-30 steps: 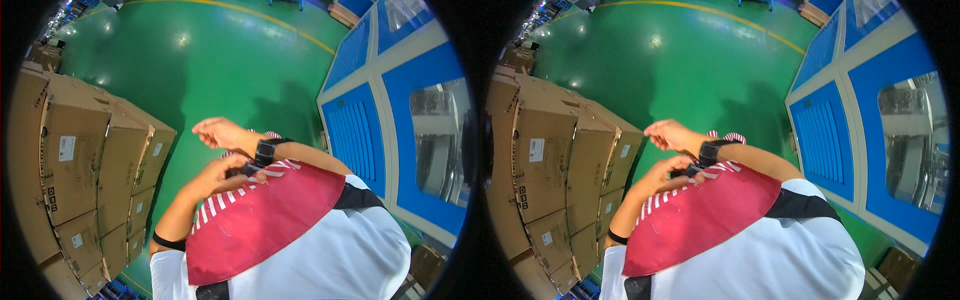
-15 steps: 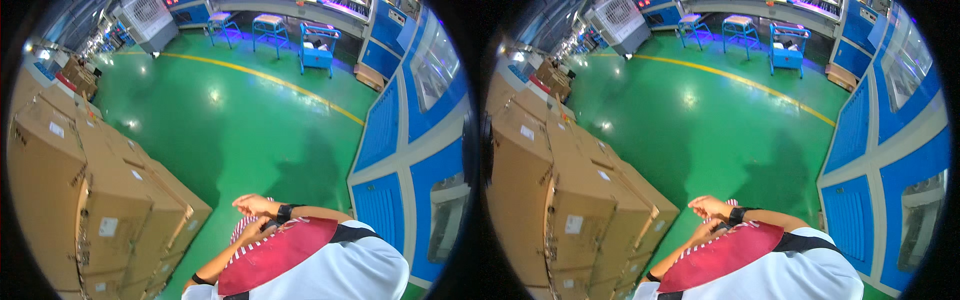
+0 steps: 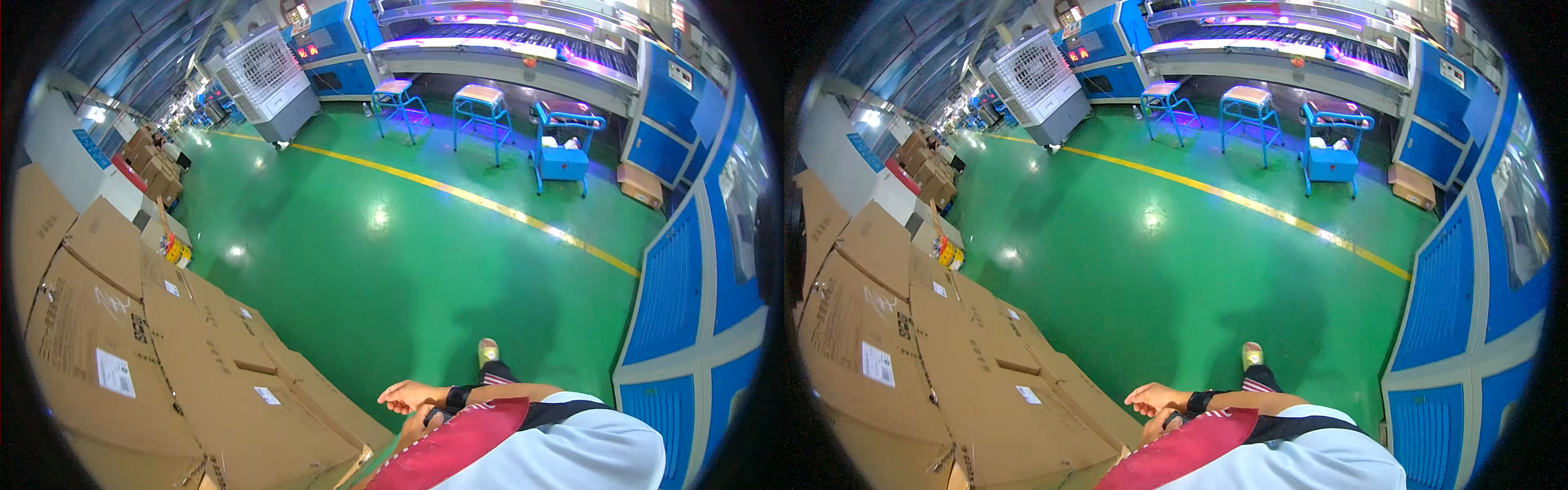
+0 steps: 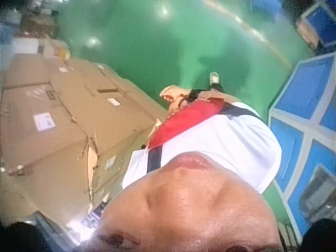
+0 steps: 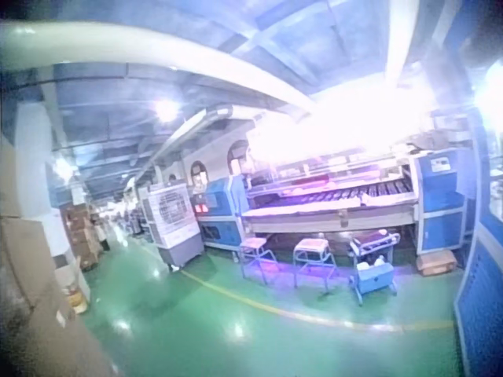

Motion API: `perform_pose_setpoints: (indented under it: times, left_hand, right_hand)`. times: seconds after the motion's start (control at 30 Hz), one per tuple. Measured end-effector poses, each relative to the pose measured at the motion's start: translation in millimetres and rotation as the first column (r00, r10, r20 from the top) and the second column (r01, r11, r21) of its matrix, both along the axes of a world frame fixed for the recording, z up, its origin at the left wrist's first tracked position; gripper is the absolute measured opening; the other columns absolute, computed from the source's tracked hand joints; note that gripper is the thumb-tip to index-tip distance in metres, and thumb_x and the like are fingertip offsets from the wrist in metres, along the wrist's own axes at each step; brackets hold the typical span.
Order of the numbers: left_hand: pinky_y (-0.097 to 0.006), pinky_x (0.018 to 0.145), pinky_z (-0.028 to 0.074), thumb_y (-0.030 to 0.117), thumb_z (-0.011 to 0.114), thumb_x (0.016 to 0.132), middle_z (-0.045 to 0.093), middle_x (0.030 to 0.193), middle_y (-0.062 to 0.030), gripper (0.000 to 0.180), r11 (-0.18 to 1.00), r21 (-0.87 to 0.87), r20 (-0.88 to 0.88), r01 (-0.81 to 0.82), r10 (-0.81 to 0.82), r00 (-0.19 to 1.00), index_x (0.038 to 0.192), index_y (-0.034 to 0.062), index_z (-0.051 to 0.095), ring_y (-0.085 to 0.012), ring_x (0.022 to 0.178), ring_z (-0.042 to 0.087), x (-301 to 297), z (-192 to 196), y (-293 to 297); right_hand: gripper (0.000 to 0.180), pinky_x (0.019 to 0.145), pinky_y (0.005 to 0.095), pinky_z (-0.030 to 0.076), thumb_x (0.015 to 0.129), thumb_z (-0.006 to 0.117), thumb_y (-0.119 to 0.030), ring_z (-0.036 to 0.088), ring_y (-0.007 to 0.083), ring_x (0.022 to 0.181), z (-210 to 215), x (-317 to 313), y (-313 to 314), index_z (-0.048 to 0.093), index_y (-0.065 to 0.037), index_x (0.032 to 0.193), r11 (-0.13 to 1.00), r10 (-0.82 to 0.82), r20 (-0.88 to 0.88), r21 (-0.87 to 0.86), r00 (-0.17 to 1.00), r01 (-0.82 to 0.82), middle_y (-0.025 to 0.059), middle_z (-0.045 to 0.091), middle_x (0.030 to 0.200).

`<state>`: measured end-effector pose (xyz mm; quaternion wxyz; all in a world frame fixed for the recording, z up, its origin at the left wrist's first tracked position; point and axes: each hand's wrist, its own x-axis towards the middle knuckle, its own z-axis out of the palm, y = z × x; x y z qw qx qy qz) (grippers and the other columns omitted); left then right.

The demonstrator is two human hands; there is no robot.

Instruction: Recorder puts on and adjusts wearable motion sensors on their arms and interacts with a colleague before moving a cardboard box.

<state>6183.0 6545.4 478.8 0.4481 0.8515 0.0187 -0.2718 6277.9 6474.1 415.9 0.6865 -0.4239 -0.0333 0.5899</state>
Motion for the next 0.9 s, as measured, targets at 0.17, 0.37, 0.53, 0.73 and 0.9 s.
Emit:
perform_pose_setpoints:
  times: [0.17, 0.37, 0.53, 0.73, 0.9]
  left_hand:
    - [-0.029, 0.067, 0.043, 0.034, 0.051, 0.083, 0.057, 0.077, -0.0105, 0.031, 0.981, -0.188, 0.179, -0.037, 0.071, 0.981, 0.094, 0.0048, 0.053, -0.0172, 0.07, 0.055, 121, -19, 2]
    - [-0.029, 0.063, 0.044, 0.03, 0.051, 0.081, 0.058, 0.073, -0.0101, 0.027, 0.931, -0.115, 0.116, -0.345, 0.358, 0.927, 0.093, 0.0064, 0.054, -0.0173, 0.068, 0.056, 228, -9, -7]
    - [-0.03, 0.063, 0.044, 0.031, 0.053, 0.079, 0.059, 0.073, -0.011, 0.028, 0.832, -0.025, 0.178, -0.554, 0.548, 0.817, 0.092, 0.0071, 0.056, -0.0188, 0.066, 0.057, 297, 24, 6]
    - [-0.029, 0.064, 0.044, 0.032, 0.054, 0.077, 0.06, 0.075, -0.0108, 0.03, 0.789, -0.12, 0.175, -0.603, 0.614, 0.769, 0.093, 0.0065, 0.057, -0.019, 0.068, 0.057, 400, -11, 85]
    - [-0.033, 0.06, 0.043, 0.038, 0.05, 0.078, 0.058, 0.07, -0.011, 0.039, 0.919, -0.17, 0.316, -0.356, 0.393, 0.864, 0.089, 0.0016, 0.056, -0.0215, 0.065, 0.056, 509, -24, 199]
  right_hand:
    - [0.021, 0.046, 0.0212, 0.039, 0.087, 0.046, -0.018, 0.048, 0.0085, 0.055, -13, 120, 17, 0.056, -0.007, 0.101, 0.995, 0.06, 0.087, -0.09, 0.994, -0.052, -0.0004, 0.053, 0.069]
    - [0.018, 0.045, 0.0224, 0.038, 0.085, 0.048, -0.015, 0.048, 0.0087, 0.055, -8, 241, 19, 0.058, -0.006, 0.097, 0.999, 0.038, -0.006, -0.007, 0.999, -0.038, 0.0002, 0.054, 0.068]
    - [0.019, 0.047, 0.0223, 0.039, 0.086, 0.048, -0.018, 0.048, 0.0084, 0.056, 8, 313, 53, 0.057, -0.006, 0.098, 0.97, 0.244, -0.016, -0.002, 0.97, -0.244, -0.0002, 0.055, 0.07]
    - [0.024, 0.054, 0.0216, 0.042, 0.087, 0.048, -0.022, 0.05, 0.008, 0.062, 4, 422, 138, 0.057, -0.005, 0.102, 0.9, 0.419, 0.105, 0.085, 0.902, -0.428, -0.0004, 0.055, 0.073]
    - [0.027, 0.059, 0.0209, 0.043, 0.088, 0.047, -0.024, 0.05, 0.0078, 0.065, 14, 522, 231, 0.057, -0.005, 0.104, 0.887, 0.449, 0.312, -0.043, 0.837, -0.46, 0.0, 0.056, 0.075]
